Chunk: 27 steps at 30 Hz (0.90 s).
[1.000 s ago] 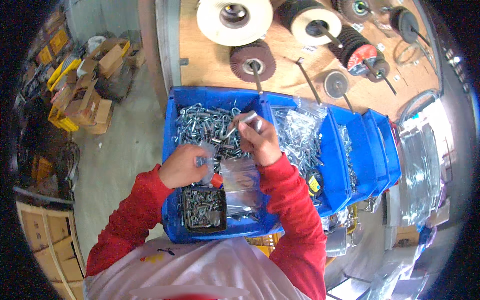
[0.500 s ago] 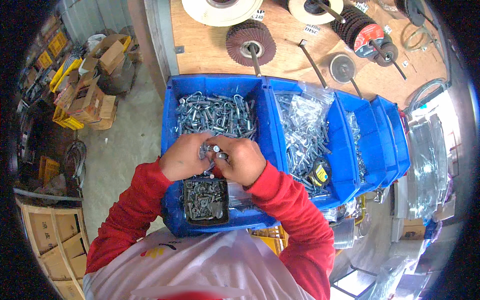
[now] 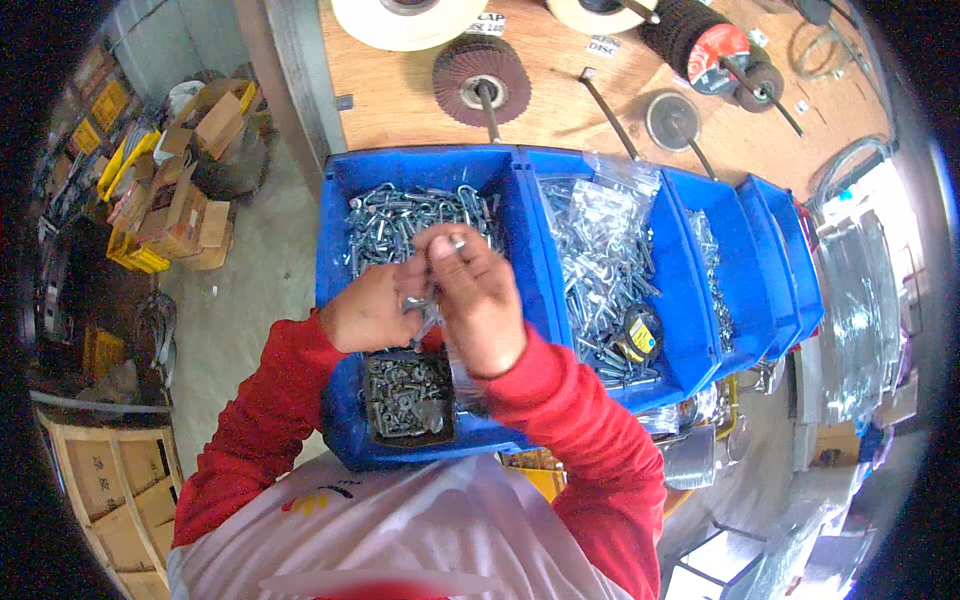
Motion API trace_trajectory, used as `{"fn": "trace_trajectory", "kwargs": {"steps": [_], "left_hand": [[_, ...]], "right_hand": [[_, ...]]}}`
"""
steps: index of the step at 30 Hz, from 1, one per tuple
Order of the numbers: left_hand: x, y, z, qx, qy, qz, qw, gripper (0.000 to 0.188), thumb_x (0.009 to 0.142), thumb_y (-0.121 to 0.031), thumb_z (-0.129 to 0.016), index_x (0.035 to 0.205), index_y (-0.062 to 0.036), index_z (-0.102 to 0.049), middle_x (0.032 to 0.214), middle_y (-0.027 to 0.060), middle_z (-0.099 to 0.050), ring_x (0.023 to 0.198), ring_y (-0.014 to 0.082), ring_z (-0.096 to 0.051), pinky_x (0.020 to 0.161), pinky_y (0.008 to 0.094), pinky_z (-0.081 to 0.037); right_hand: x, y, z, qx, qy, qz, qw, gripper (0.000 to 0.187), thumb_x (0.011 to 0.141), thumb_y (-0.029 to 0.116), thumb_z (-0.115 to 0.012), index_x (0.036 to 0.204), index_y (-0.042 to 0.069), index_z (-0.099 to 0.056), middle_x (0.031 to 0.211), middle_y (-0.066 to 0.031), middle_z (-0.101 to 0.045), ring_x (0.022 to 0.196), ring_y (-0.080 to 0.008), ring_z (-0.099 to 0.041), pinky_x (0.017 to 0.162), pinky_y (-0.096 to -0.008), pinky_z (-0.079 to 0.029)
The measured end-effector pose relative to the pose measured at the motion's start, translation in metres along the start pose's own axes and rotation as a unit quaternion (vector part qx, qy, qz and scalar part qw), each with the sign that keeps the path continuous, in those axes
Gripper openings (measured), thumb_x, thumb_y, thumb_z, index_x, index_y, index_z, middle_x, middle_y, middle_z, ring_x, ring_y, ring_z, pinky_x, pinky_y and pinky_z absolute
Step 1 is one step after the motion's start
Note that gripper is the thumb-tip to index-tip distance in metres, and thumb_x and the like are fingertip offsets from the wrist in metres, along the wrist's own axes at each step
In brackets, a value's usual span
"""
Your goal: The person repeatedly scoops metal fasteners from blue bins into small clear plastic bags, seals each bag, and places it back into the bin. The process is repeated continuously with no visible change in the overall inventory.
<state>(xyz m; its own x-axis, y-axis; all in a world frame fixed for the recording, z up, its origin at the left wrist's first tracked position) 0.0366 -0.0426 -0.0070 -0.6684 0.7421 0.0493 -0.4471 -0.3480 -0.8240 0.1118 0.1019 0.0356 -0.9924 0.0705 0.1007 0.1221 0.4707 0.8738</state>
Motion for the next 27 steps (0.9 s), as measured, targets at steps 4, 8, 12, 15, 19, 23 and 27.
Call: {"fn": "trace_trajectory", "kwargs": {"steps": [4,8,12,15,19,23,27], "left_hand": [[0.000,-0.004,0.003,0.000,0.062,0.022,0.998,0.033,0.071,-0.007,-0.070,0.102,0.0016,-0.068,0.092,0.0234,-0.073,0.091,0.0405,-0.072,0.081,0.0451,-0.056],[-0.002,-0.009,0.005,-0.105,0.083,0.091,0.987,0.039,0.070,-0.003,-0.074,0.108,-0.0007,-0.069,0.091,0.0170,-0.075,0.089,0.0301,-0.074,0.079,0.0388,-0.057],[-0.002,-0.007,0.001,-0.172,0.052,-0.085,0.980,0.059,0.069,0.001,-0.077,0.125,-0.0045,-0.063,0.101,0.0088,-0.072,0.092,0.0199,-0.069,0.080,0.0372,-0.057],[-0.002,0.005,0.000,-0.072,0.125,0.011,0.990,0.078,0.066,0.005,-0.078,0.139,-0.0050,-0.053,0.110,0.0103,-0.070,0.099,0.0229,-0.068,0.085,0.0370,-0.057],[-0.005,0.001,0.005,-0.117,0.042,-0.016,0.992,0.079,0.073,0.005,-0.071,0.147,-0.0001,-0.042,0.117,0.0112,-0.068,0.084,0.0204,-0.070,0.074,0.0346,-0.060],[-0.011,-0.017,0.013,-0.195,0.117,0.126,0.966,0.073,0.080,0.005,-0.062,0.149,0.0030,-0.039,0.122,0.0121,-0.066,0.069,0.0160,-0.069,0.060,0.0308,-0.059],[-0.015,-0.033,0.025,-0.076,0.041,0.020,0.996,0.060,0.082,0.003,-0.059,0.141,0.0034,-0.052,0.107,0.0154,-0.071,0.064,0.0151,-0.068,0.057,0.0310,-0.057]], "right_hand": [[-0.005,-0.025,-0.006,-0.134,-0.084,0.086,0.984,0.019,0.107,0.017,-0.056,0.111,-0.001,-0.061,0.091,-0.0063,-0.069,0.082,-0.0113,-0.064,0.073,-0.0263,-0.052],[-0.013,-0.034,-0.004,-0.178,-0.105,0.086,0.975,0.018,0.105,0.015,-0.059,0.112,-0.001,-0.065,0.091,-0.0061,-0.069,0.083,-0.0113,-0.063,0.074,-0.0264,-0.052],[-0.018,-0.029,-0.007,-0.313,-0.081,0.074,0.943,0.019,0.094,0.009,-0.071,0.110,-0.001,-0.072,0.104,-0.0155,-0.068,0.091,-0.0211,-0.067,0.082,-0.0320,-0.053],[-0.015,-0.019,-0.007,-0.434,-0.050,0.164,0.884,0.028,0.084,0.008,-0.079,0.110,-0.002,-0.072,0.108,-0.0202,-0.066,0.097,-0.0310,-0.067,0.087,-0.0380,-0.054],[-0.015,-0.003,0.008,-0.548,-0.035,0.197,0.812,0.039,0.074,0.008,-0.085,0.110,-0.001,-0.072,0.112,-0.0212,-0.066,0.096,-0.0347,-0.066,0.084,-0.0398,-0.054],[-0.017,0.001,0.019,-0.608,0.028,0.012,0.794,0.018,0.086,0.016,-0.075,0.084,-0.001,-0.071,0.075,-0.0153,-0.068,0.066,-0.0298,-0.065,0.065,-0.0401,-0.053],[-0.018,0.011,0.021,-0.569,0.014,0.003,0.822,0.031,0.089,0.023,-0.063,0.071,-0.001,-0.069,0.064,-0.0253,-0.064,0.060,-0.0436,-0.066,0.060,-0.0527,-0.053]]}}
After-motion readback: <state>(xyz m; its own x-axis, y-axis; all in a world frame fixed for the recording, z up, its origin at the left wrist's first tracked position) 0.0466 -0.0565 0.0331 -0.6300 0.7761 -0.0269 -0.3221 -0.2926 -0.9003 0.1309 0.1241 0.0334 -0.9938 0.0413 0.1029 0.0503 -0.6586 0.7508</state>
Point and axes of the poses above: each hand's wrist, its own x-axis towards the middle knuckle, its own z-axis out of the back of the hand, y = z × x, the point moved 1 cm from there along x, towards the middle knuckle
